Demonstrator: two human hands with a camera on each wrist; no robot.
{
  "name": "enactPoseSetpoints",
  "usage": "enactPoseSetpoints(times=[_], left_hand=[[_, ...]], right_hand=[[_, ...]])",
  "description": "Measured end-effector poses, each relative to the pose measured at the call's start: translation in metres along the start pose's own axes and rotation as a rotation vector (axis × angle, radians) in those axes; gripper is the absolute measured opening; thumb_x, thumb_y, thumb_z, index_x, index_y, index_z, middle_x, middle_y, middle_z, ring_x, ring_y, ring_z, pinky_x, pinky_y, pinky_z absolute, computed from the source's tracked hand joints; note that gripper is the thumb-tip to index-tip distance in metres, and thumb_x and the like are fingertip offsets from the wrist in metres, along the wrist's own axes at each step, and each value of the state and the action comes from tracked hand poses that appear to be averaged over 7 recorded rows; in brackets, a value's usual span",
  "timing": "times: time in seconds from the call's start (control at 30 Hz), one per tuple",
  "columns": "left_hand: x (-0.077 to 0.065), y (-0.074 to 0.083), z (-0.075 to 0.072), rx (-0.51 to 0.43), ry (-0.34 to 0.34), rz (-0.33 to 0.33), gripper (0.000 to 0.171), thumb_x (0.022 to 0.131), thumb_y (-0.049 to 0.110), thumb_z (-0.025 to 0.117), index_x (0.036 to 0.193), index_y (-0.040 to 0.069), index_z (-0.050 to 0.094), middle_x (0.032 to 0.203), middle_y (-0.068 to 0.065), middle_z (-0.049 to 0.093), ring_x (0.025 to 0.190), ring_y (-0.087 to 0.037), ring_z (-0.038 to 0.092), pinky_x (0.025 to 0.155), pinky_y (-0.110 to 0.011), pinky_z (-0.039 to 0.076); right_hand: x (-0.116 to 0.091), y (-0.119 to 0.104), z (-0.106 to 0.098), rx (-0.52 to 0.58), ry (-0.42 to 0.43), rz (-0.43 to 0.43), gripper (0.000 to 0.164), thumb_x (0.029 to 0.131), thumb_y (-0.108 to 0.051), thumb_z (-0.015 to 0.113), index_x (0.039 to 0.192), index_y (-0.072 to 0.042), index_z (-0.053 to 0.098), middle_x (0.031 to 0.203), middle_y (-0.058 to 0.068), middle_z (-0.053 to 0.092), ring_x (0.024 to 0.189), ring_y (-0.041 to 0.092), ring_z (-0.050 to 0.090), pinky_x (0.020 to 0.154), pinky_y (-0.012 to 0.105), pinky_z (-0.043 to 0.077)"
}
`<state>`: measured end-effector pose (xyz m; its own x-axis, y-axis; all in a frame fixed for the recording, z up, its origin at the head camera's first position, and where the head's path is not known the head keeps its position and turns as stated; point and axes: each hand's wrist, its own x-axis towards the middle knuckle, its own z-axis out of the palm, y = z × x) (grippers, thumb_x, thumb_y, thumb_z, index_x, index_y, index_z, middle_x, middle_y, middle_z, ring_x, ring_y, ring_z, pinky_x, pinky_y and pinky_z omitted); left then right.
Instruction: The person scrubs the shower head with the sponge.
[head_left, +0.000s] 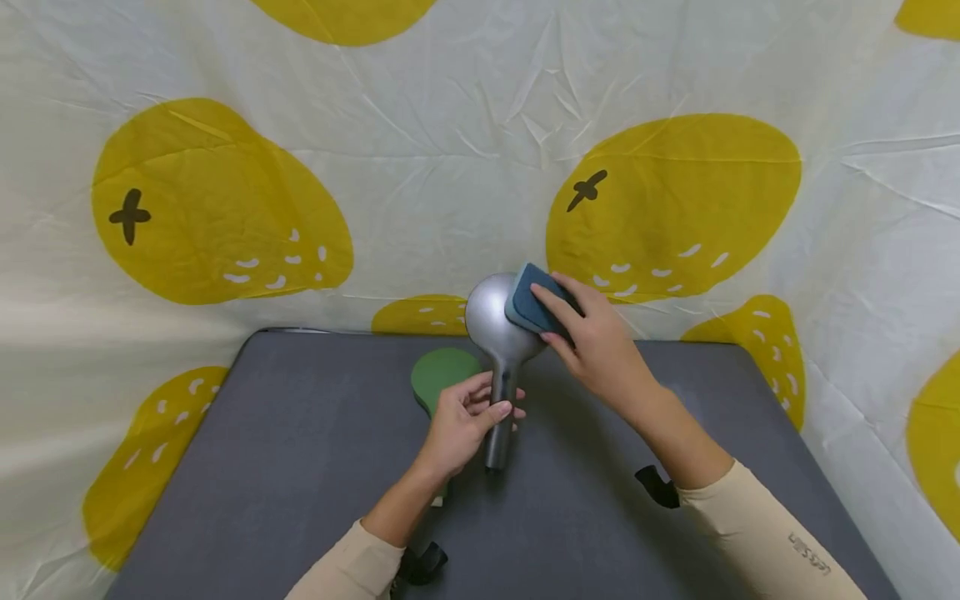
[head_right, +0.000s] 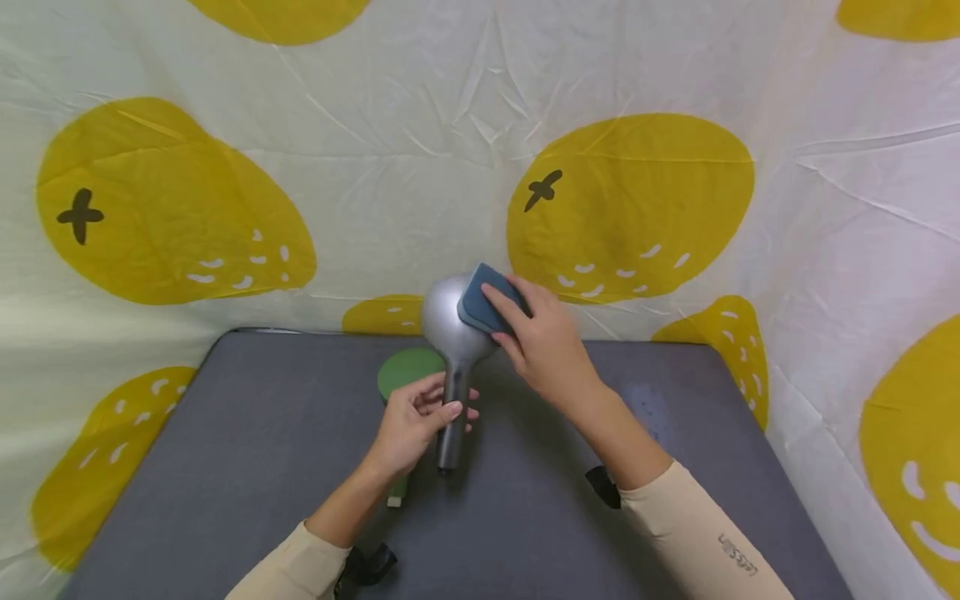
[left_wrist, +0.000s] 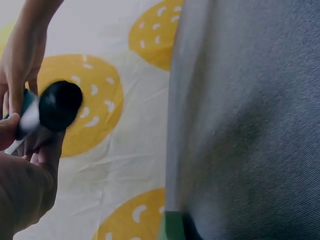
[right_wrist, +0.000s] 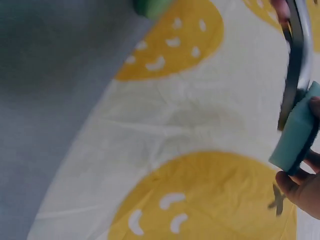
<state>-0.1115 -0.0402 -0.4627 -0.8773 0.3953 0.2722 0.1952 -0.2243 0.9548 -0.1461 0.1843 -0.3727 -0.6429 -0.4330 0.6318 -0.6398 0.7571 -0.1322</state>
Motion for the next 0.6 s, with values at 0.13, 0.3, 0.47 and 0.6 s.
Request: enactPoseSetpoints(times=[0.13, 0.3, 0.47, 0.6], left_hand=[[0.004, 0.002, -0.001, -0.066, -0.015, 0.011, 0.040, 0.103, -0.001, 0.059, 0.140, -0.012, 0.049, 0.124, -0.042, 0.060, 0.093, -0.019, 0.077, 0.083, -0.042, 0.064], [0.005, 0.003, -0.003, -0.120, -0.032, -0.014, 0.036, 0.104, -0.004, 0.053, 0.138, -0.013, 0.045, 0.122, -0.043, 0.058, 0.093, -0.014, 0.076, 0.089, -0.039, 0.063], [0.006, 0.003, -0.008, -0.199, -0.077, -0.041, 0.037, 0.106, -0.003, 0.051, 0.138, -0.015, 0.040, 0.120, -0.036, 0.061, 0.099, -0.017, 0.076, 0.096, -0.041, 0.061], [0.007, 0.001, -0.012, -0.254, -0.115, -0.072, 0.038, 0.107, -0.001, 0.050, 0.141, -0.012, 0.038, 0.114, -0.019, 0.065, 0.101, -0.018, 0.074, 0.097, -0.041, 0.060]], right_hand=[[-0.021, -0.013, 0.017, -0.058, 0.046, -0.124, 0.069, 0.088, -0.015, 0.083, 0.149, -0.012, 0.053, 0.148, 0.029, 0.048, 0.126, 0.049, 0.052, 0.104, 0.064, 0.047], [-0.043, -0.022, 0.032, -0.053, 0.057, -0.185, 0.075, 0.080, -0.013, 0.090, 0.144, -0.012, 0.052, 0.143, 0.030, 0.049, 0.121, 0.049, 0.054, 0.097, 0.064, 0.051], [-0.040, -0.016, 0.032, -0.018, 0.078, -0.186, 0.075, 0.079, -0.009, 0.090, 0.144, -0.013, 0.052, 0.145, 0.030, 0.047, 0.125, 0.048, 0.051, 0.098, 0.063, 0.051], [-0.024, -0.004, 0.021, 0.034, 0.102, -0.120, 0.073, 0.084, -0.008, 0.086, 0.147, -0.012, 0.051, 0.149, 0.029, 0.045, 0.120, 0.044, 0.056, 0.096, 0.058, 0.053]])
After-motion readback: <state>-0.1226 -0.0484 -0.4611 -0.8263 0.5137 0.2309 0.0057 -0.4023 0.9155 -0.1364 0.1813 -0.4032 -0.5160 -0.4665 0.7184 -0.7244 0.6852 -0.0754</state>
